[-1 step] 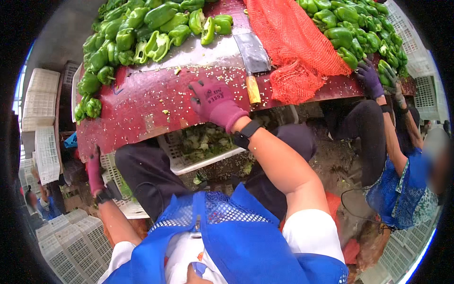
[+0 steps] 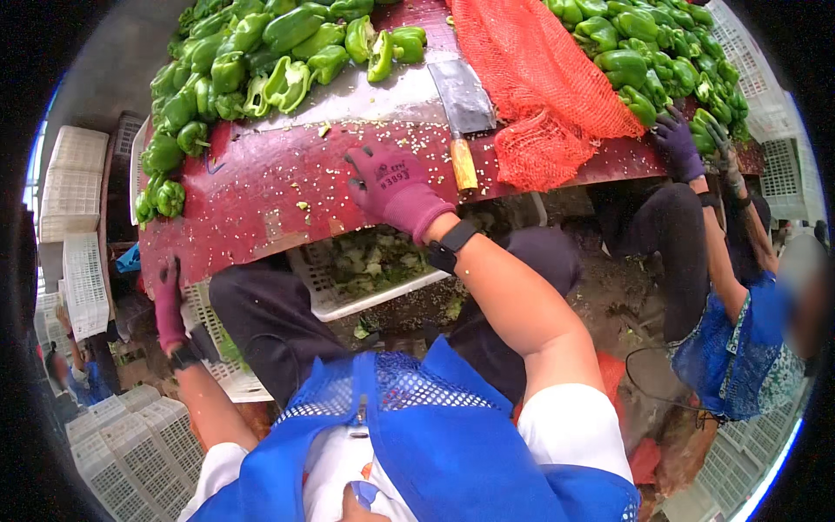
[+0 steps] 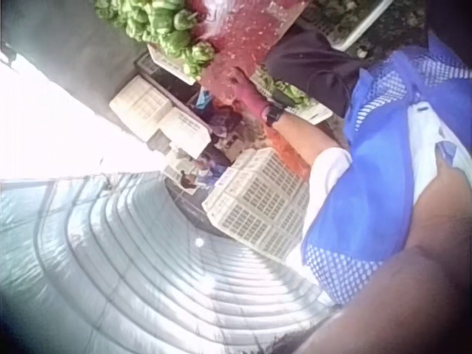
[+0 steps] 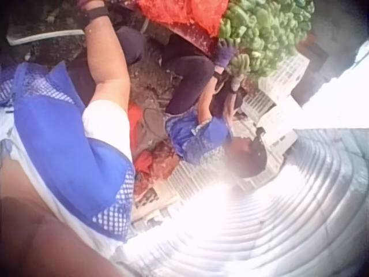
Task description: Cutting and cleaning green bell peppers at a work station.
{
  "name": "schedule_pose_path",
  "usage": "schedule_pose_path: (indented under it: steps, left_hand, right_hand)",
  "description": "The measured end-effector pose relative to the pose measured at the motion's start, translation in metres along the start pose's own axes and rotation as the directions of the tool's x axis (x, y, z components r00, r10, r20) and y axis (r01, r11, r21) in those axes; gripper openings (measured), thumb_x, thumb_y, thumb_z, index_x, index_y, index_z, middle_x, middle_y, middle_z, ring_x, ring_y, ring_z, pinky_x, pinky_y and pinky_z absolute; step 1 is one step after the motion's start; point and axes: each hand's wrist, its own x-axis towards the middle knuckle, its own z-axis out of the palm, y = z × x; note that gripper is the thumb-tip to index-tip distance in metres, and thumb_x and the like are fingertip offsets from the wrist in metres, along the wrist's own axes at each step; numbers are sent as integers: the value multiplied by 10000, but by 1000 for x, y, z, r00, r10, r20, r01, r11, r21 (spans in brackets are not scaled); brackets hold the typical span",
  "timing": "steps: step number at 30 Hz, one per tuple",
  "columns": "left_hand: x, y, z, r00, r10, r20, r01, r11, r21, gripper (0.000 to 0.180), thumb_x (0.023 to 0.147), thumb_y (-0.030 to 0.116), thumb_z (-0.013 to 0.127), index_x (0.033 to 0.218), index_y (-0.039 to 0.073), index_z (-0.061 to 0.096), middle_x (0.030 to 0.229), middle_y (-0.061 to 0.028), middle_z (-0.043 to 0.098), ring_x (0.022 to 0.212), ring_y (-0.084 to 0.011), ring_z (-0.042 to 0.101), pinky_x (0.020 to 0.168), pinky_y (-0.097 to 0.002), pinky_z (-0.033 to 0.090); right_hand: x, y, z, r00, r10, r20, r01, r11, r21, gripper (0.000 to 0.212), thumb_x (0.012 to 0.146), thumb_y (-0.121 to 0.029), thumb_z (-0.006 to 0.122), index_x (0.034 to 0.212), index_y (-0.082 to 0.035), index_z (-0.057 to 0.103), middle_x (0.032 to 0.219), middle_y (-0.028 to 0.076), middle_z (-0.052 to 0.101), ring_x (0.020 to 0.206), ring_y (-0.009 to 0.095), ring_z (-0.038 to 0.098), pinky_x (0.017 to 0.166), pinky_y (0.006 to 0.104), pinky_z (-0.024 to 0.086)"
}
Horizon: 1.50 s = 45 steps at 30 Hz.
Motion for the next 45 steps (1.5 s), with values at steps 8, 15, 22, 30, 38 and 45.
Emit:
schedule_pose_path:
  steps: [8, 15, 22, 30, 38, 45]
  left_hand:
    - [214, 289, -91, 964, 71, -257, -194, 848, -493, 681, 852, 352, 630, 1416, 61, 383, 1278, -216, 566, 1184, -327, 550, 987, -383, 412]
    - [306, 330, -26, 994, -55, -98, 8, 905, -425, 638, 768, 223, 627, 1357, 47, 456, 1262, -232, 566, 1169, -391, 535, 985, -410, 420]
    - [196, 361, -29, 993, 76, 87, 53, 371, -927, 533, 737, 206, 700, 1231, 35, 591, 933, -159, 690, 800, -158, 662, 653, -295, 541]
    - [64, 414, -60, 972, 162, -167, -225, 843, -490, 454, 785, 244, 684, 1192, 58, 606, 888, -163, 691, 778, -255, 680, 710, -353, 525]
    - [39, 433, -66, 975, 176, -139, -220, 871, -440, 493, 775, 218, 672, 1240, 76, 588, 1030, -183, 676, 911, -333, 664, 802, -387, 516]
    - [63, 390, -42, 986, 139, -87, -158, 665, -729, 439, 807, 123, 648, 1229, 13, 597, 1086, -144, 679, 942, -206, 659, 840, -315, 510]
  right_hand:
    - [1, 15, -18, 993, 117, -4, -116, 988, 102, 435, 848, -262, 622, 1238, -103, 513, 1080, 165, 593, 965, 338, 598, 810, 427, 497]
    - [-1, 31, -19, 986, 151, -66, -144, 985, 97, 447, 848, -288, 619, 1228, -81, 506, 1074, 183, 593, 954, 348, 608, 799, 435, 499]
    - [3, 29, -28, 969, 244, -23, -240, 964, 112, 506, 831, -331, 633, 1223, -58, 469, 1075, 198, 580, 966, 367, 602, 814, 448, 495]
    - [-5, 14, 2, 938, 348, 6, -329, 882, 337, 608, 772, -351, 680, 1229, -24, 446, 1181, 267, 521, 1105, 433, 516, 938, 475, 432]
    - [-14, 25, 8, 961, 277, 21, -275, 940, 202, 393, 776, -255, 646, 1062, -16, 522, 1075, 259, 574, 1005, 405, 583, 847, 472, 480]
    - [-16, 34, -1, 974, 217, -58, -185, 922, 339, 329, 816, -277, 620, 1032, -32, 577, 962, 243, 627, 932, 390, 618, 808, 464, 489]
